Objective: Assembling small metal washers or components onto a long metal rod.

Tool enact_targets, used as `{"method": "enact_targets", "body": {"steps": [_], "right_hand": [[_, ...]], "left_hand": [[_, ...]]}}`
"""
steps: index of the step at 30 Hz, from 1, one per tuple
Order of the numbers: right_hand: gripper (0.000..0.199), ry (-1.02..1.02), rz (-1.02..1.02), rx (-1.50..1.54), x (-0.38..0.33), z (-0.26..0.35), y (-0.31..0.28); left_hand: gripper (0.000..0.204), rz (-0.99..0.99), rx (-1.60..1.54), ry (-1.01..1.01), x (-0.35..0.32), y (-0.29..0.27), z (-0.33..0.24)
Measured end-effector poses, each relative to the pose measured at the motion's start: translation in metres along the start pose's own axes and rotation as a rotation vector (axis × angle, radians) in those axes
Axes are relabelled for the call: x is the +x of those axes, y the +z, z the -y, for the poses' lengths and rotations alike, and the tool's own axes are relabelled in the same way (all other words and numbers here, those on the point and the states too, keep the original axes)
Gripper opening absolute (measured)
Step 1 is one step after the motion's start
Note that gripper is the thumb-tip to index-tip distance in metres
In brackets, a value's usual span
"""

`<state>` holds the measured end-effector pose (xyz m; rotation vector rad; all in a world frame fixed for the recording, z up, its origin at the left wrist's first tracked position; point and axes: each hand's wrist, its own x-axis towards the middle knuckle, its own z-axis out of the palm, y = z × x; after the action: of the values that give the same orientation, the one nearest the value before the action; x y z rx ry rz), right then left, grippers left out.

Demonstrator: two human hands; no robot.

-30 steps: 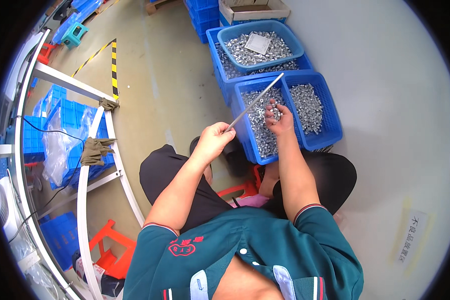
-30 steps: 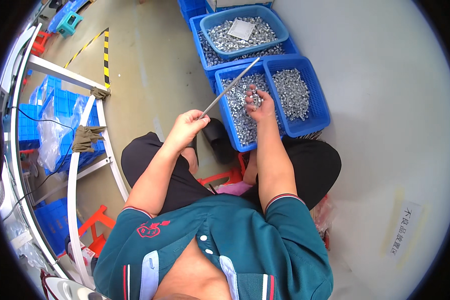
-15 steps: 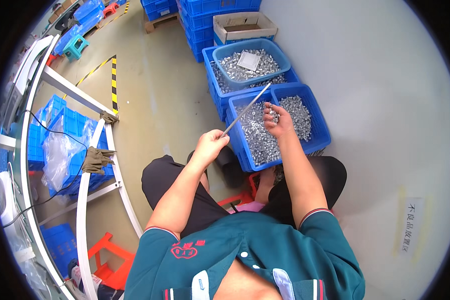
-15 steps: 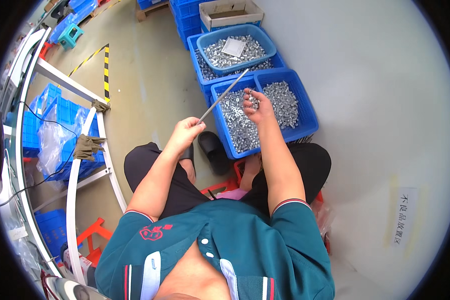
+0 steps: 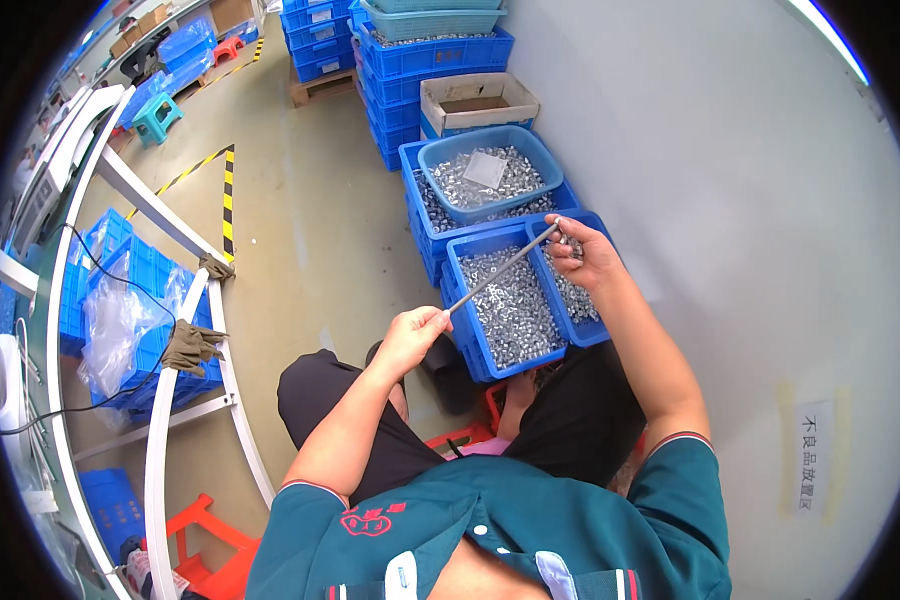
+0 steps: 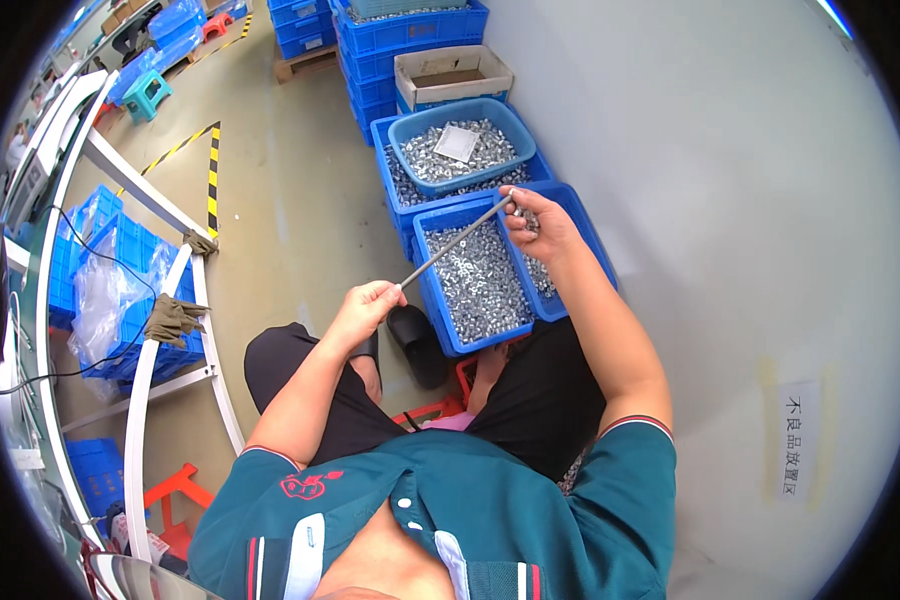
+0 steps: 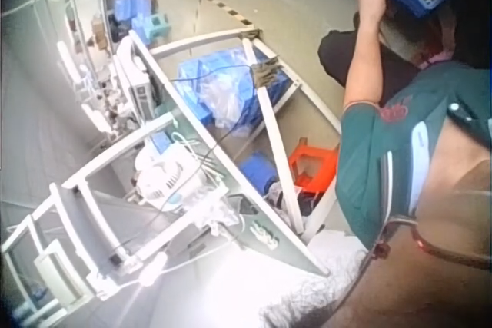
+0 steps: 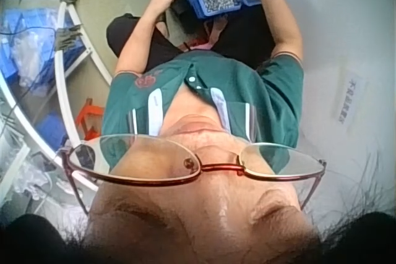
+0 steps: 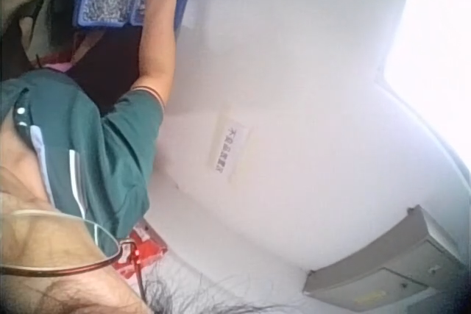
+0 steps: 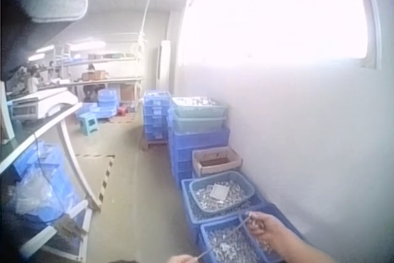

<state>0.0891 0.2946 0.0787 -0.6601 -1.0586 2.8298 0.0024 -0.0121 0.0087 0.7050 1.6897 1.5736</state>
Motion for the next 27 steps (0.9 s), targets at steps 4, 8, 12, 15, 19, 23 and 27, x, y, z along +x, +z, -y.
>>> {"method": "enact_targets", "body": {"steps": [4,8,12,15,19,23,27], "right_hand": [[0.018,-0.039,-0.028,-0.09,-0.006,0.003,0.01],[0.017,-0.135,-0.117,-0.138,-0.001,-0.006,0.02],[0.017,-0.052,-0.127,-0.318,0.002,-0.02,0.037],[0.025,0.146,-0.099,-0.346,-0.001,-0.019,0.042],[0.032,0.203,-0.055,-0.139,-0.002,-0.009,0.033],[0.025,0.132,-0.052,-0.076,0.0,-0.003,0.031],[0.015,0.065,-0.032,-0.036,0.001,0.003,0.023]], "left_hand": [[0.026,-0.006,-0.001,0.01,0.002,0.001,-0.002],[0.025,-0.097,0.055,0.033,0.008,0.012,0.008],[0.025,-0.113,0.034,-0.007,0.014,0.02,0.003],[0.026,-0.131,-0.049,0.049,0.02,0.019,-0.004],[0.024,-0.136,-0.117,0.021,0.024,0.017,-0.01],[0.023,-0.111,-0.138,-0.032,0.021,0.012,-0.01],[0.023,-0.109,-0.088,-0.036,0.016,0.009,-0.006]]}}
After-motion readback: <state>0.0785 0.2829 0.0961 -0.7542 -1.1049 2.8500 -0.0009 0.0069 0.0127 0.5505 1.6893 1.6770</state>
